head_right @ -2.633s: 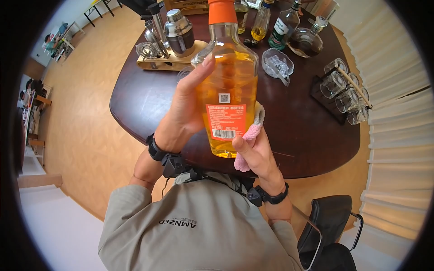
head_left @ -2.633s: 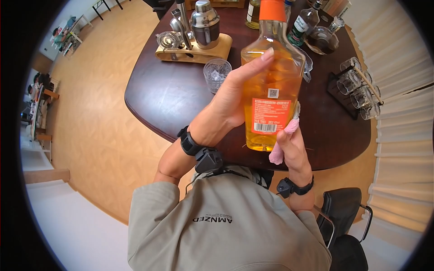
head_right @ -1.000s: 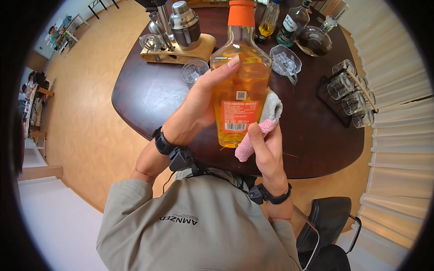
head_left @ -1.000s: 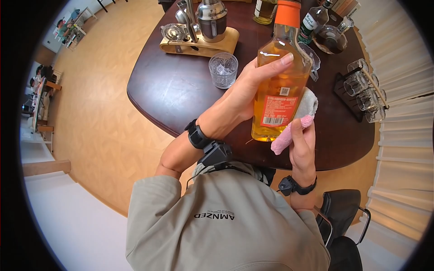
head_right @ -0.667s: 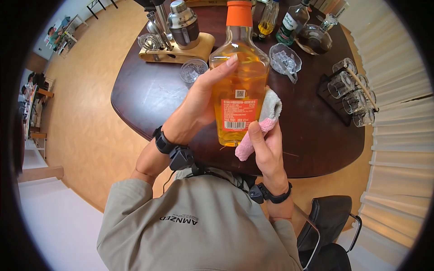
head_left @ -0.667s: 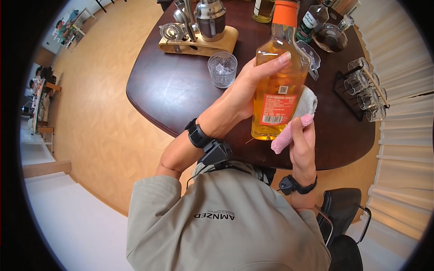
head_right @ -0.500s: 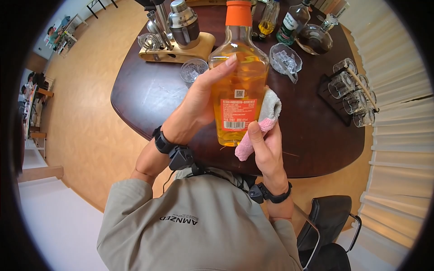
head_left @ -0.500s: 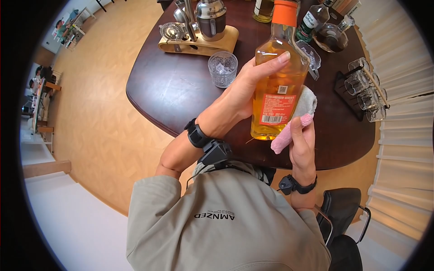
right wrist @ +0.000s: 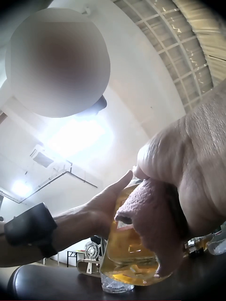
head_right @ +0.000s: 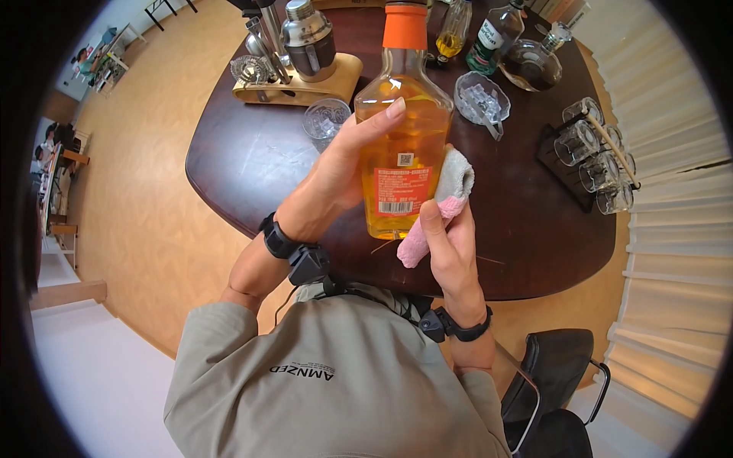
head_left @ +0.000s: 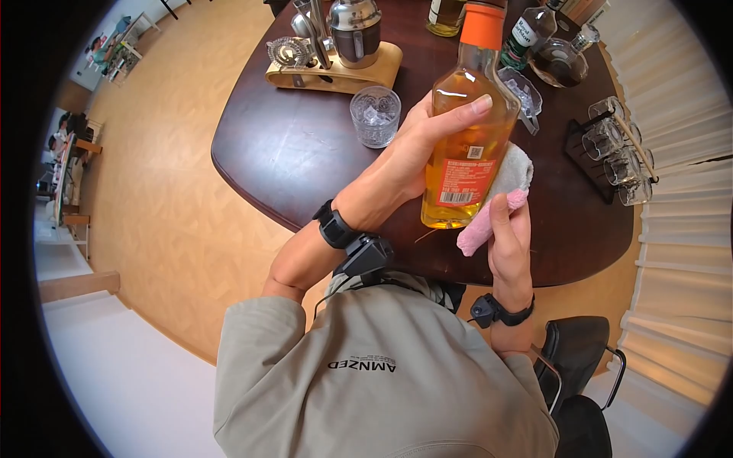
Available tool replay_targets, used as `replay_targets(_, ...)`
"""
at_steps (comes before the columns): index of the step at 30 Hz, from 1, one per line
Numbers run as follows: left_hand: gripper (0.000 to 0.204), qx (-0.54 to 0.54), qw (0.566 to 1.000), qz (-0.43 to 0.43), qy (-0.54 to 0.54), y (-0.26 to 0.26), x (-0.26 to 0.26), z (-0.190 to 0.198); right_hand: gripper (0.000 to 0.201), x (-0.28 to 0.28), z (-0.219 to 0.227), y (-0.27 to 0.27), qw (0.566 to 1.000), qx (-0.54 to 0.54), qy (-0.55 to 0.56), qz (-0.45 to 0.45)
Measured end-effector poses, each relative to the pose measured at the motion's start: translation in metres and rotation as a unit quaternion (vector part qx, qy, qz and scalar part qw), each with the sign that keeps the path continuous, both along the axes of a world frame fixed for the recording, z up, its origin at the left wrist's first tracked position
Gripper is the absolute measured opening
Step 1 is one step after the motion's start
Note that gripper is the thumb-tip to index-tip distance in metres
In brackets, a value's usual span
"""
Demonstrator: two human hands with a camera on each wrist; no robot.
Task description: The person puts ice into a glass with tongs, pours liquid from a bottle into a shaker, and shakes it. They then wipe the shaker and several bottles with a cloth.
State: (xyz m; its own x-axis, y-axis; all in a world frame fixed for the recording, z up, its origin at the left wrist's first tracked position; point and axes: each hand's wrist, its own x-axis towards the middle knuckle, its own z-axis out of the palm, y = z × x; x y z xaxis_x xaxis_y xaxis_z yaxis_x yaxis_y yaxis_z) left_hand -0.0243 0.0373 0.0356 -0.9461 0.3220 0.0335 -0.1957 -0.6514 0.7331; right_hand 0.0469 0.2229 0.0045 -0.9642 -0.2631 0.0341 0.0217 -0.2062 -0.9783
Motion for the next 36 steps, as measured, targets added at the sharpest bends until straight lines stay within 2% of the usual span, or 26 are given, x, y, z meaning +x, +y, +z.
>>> replay_targets(4,0.054,0.009,0.999,0.011,0.03,0.003,-0.002,-0.01,0.066,-0.01,-0.013,0.001,1.0,0.004,-0.005,0.009)
replay_targets(6,0.064,-0.011,0.997,0.066,0.038,0.006,-0.005,-0.022,0.066,-0.015,-0.02,-0.005,0.999,0.031,0.026,-0.032)
replay_targets(7,0.064,-0.011,0.997,0.065,0.039,0.007,-0.006,-0.027,0.066,-0.015,-0.018,-0.005,0.999,0.031,0.027,-0.033)
replay_targets(9,0.078,-0.071,0.988,0.108,0.083,0.007,-0.007,-0.034,0.069,-0.014,-0.015,-0.006,0.999,0.031,-0.01,-0.005)
replay_targets(10,0.088,-0.092,0.984,0.127,0.088,0.007,-0.002,-0.028,0.064,-0.016,-0.019,-0.012,0.998,0.039,0.032,-0.041)
replay_targets(11,0.088,-0.092,0.984,0.126,0.089,0.009,0.0,-0.03,0.064,-0.018,-0.025,-0.011,0.998,0.039,0.033,-0.042)
replay_targets(13,0.098,-0.161,0.954,0.194,0.159,0.012,0.001,-0.036,0.046,-0.022,-0.033,-0.007,0.994,0.071,0.068,-0.036)
replay_targets(14,0.105,-0.141,0.961,0.183,0.156,0.014,0.003,-0.034,0.046,-0.024,-0.034,-0.004,0.994,0.071,0.069,-0.036)
replay_targets(15,0.105,-0.14,0.96,0.183,0.157,0.015,0.002,-0.038,0.039,-0.027,-0.035,-0.002,0.996,0.068,0.062,-0.015)
replay_targets(17,0.107,-0.207,0.925,0.224,0.227,0.016,0.001,-0.045,0.037,-0.03,-0.033,-0.005,0.996,0.066,0.057,0.01)
replay_targets(19,0.11,-0.212,0.924,0.224,0.224,0.018,0.001,-0.049,0.041,-0.029,-0.031,-0.013,0.995,0.019,0.074,-0.058)
replay_targets(23,0.114,-0.224,0.916,0.249,0.223,0.022,0.003,-0.064,0.04,-0.03,-0.03,-0.011,0.997,0.017,0.062,-0.039)
replay_targets(24,0.115,-0.221,0.918,0.253,0.213,0.025,0.002,-0.066,0.04,-0.028,-0.03,-0.009,0.999,0.022,0.045,-0.015)
replay_targets(25,0.115,-0.212,0.918,0.255,0.216,0.026,0.0,-0.069,0.048,-0.027,-0.032,-0.006,0.999,0.027,0.027,0.008)
replay_targets(27,0.116,-0.219,0.915,0.261,0.216,0.026,0.001,-0.075,0.05,-0.029,-0.041,0.002,0.999,0.032,0.029,0.007)
replay_targets(28,0.114,-0.203,0.92,0.261,0.21,0.027,0.002,-0.075,0.046,-0.031,-0.047,0.01,0.998,-0.007,0.049,0.035)
replay_targets(29,0.114,-0.202,0.92,0.264,0.207,0.027,0.001,-0.076,0.042,-0.032,-0.033,0.002,0.995,-0.047,0.068,0.063)
replay_targets(30,0.114,-0.21,0.917,0.264,0.214,0.026,0.001,-0.079,0.032,-0.024,-0.018,-0.006,0.996,-0.047,0.071,0.0)
replay_targets(33,0.115,-0.239,0.903,0.275,0.228,0.027,-0.001,-0.09,0.034,-0.027,-0.037,0.021,0.992,-0.059,0.101,0.041)
replay_targets(35,0.117,-0.233,0.91,0.263,0.219,0.028,0.0,-0.092,0.042,-0.027,-0.035,0.017,0.989,-0.093,0.118,0.011)
replay_targets(36,0.117,-0.231,0.911,0.264,0.216,0.027,0.0,-0.093,0.044,-0.022,-0.032,0.018,0.99,-0.05,0.13,-0.021)
